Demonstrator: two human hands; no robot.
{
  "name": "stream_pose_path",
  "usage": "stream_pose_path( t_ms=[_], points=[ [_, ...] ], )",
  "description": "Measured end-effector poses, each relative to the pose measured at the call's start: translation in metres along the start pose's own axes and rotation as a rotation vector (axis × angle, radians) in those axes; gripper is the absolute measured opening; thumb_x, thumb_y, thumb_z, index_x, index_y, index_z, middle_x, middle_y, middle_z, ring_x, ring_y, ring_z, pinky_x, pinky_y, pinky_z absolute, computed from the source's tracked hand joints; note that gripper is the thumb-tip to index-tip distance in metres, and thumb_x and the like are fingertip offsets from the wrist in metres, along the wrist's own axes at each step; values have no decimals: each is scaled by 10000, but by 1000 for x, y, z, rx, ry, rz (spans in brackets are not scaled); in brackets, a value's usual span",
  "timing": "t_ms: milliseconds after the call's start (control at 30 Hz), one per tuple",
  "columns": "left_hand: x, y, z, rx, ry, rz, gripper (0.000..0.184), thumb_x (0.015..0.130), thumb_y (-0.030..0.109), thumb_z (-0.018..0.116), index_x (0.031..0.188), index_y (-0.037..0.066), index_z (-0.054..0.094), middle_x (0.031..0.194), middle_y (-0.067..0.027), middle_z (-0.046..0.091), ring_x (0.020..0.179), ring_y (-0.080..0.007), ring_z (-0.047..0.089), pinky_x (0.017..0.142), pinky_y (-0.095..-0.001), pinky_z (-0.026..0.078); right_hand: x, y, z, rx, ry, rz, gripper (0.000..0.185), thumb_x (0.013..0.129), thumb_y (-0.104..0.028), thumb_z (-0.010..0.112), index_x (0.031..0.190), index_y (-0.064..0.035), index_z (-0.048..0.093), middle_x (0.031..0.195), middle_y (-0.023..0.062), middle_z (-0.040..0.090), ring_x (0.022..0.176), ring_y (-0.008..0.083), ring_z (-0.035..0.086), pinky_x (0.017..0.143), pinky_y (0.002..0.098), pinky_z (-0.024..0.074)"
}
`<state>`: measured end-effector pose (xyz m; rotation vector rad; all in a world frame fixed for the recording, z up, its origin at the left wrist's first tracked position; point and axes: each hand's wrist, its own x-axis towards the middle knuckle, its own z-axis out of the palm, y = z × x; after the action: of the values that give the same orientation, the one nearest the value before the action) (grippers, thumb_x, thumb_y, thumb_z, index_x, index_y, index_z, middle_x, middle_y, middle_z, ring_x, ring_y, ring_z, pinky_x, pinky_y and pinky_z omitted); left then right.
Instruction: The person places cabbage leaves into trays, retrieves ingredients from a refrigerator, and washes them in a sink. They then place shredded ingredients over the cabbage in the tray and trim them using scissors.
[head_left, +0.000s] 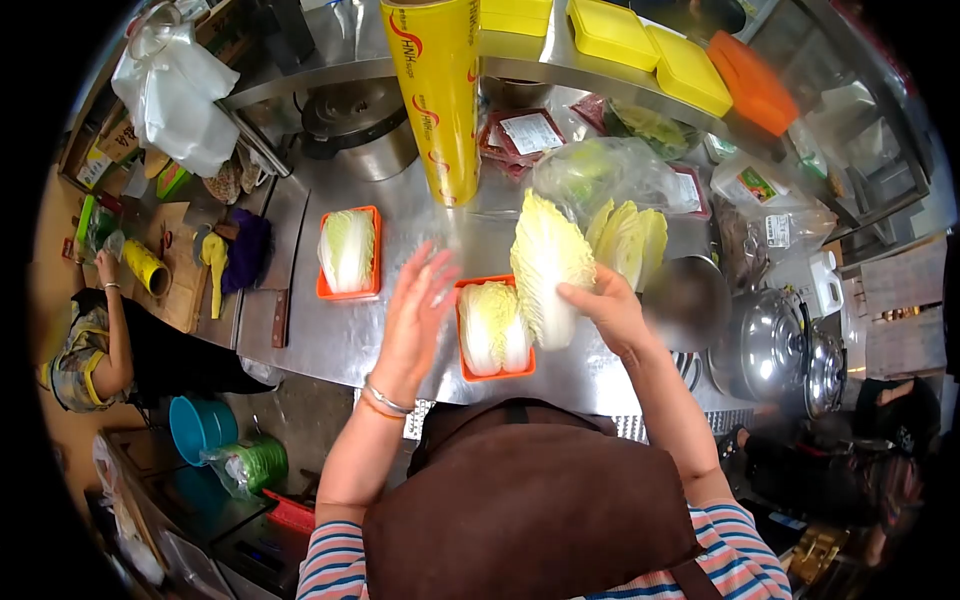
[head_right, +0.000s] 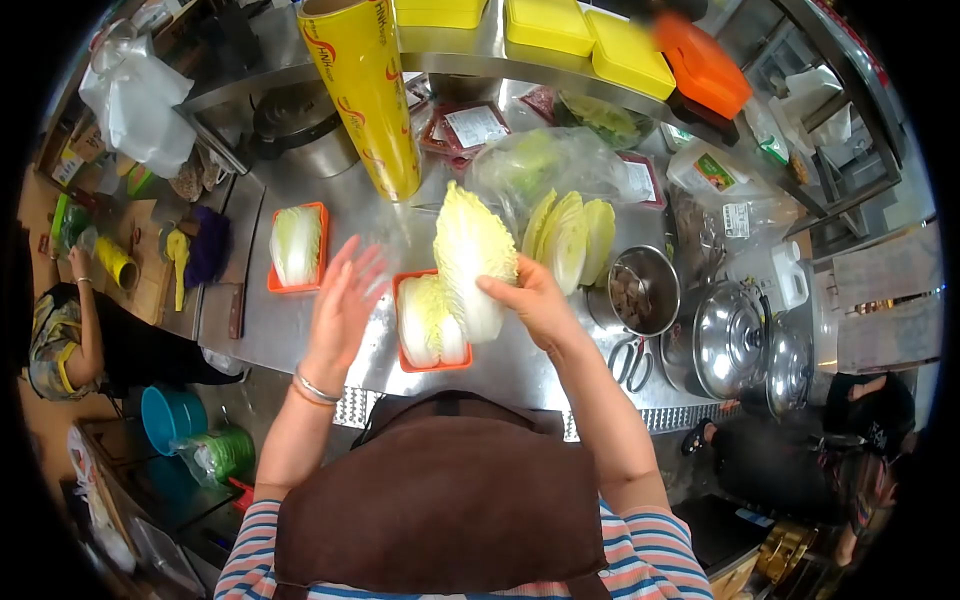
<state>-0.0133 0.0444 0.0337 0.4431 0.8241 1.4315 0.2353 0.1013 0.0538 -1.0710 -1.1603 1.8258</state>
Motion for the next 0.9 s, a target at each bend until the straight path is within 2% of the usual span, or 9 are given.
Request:
stream_pose_path(
  t_ms=[33, 133, 267, 300, 333, 433, 667, 800, 900],
  points=[
    [1, 2, -9, 236, 91, 79, 532, 945, 294, 527, 1409, 105, 346, 1340, -110, 464, 1190, -215, 465, 988, -351, 375, -1, 1, -4, 59, -32, 48, 429, 836, -106, 680, 1234, -30, 541, 1156, 68, 629, 1046, 153, 593, 920, 322, 456],
    [-7, -8, -30, 430, 168, 101, 492, 925, 210, 561, 1371, 79, 401, 1312, -99, 481, 1170, -194, 476, 961, -327, 397, -3, 31, 1, 104, -62, 152, 451, 830, -95, 680, 1248, -33, 522, 1167, 67, 623, 1072, 159, 581, 936, 335, 448],
    [-13, -31, -29, 613, 55, 222, 485, 886, 145, 615, 1329, 60, 437, 1297, -83, 480, 1159, -175, 482, 970, -320, 397, 2, 83, 26, 294, -95, 247, 443, 827, -63, 674, 1242, -41, 521, 1161, 64, 622, 1100, 164, 565, 954, 346, 442],
    [-11, -33, -29, 768, 32, 294, 493, 855, 124, 640, 1307, 54, 455, 1295, -108, 480, 1179, -215, 475, 992, -343, 386, 3, 90, 28, 295, -94, 248, 443, 827, -63, 674, 1242, -41, 521, 1161, 64, 622, 1100, 164, 565, 954, 346, 442],
    [-10, -35, -27, 768, 33, 293, 493, 855, 124, 640, 1307, 54, 455, 1295, -108, 480, 1179, -215, 475, 992, -343, 386, 4, 98, 29, 249, -74, 210, 447, 826, -50, 673, 1245, -37, 518, 1161, 63, 620, 1089, 161, 569, 949, 335, 446],
    [-7, -37, -21, 1194, -151, 537, 544, 787, 117, 679, 1291, 66, 477, 1312, -153, 458, 1236, -327, 425, 1037, -400, 348, 6, 108, 24, 123, -86, 197, 467, 824, -45, 682, 1256, -33, 506, 1177, 52, 605, 1081, 144, 561, 943, 314, 448],
    [-1, -36, -7, 1707, -397, 758, 620, 737, 223, 726, 1298, 109, 487, 1379, -121, 417, 1285, -350, 358, 1062, -469, 302, 11, 113, 17, -31, -219, 150, 459, 830, -37, 676, 1258, -26, 511, 1146, 44, 605, 1047, 123, 554, 927, 297, 449],
    [10, -51, -19, 1668, -462, 573, 599, 779, 238, 692, 1310, 71, 470, 1399, -124, 418, 1308, -349, 362, 1067, -457, 316, 10, 113, 17, -160, -189, 115, 461, 832, -56, 672, 1259, -13, 505, 1140, 52, 604, 1038, 125, 553, 914, 300, 452],
    [11, -53, -21, 1647, -492, 538, 600, 803, 244, 675, 1328, 61, 450, 1405, -131, 413, 1302, -343, 378, 1062, -436, 335, -2, 86, 21, -337, -117, 124, 501, 813, -167, 705, 1245, -2, 514, 1112, 109, 632, 1013, 173, 597, 876, 326, 473]
  ],
)
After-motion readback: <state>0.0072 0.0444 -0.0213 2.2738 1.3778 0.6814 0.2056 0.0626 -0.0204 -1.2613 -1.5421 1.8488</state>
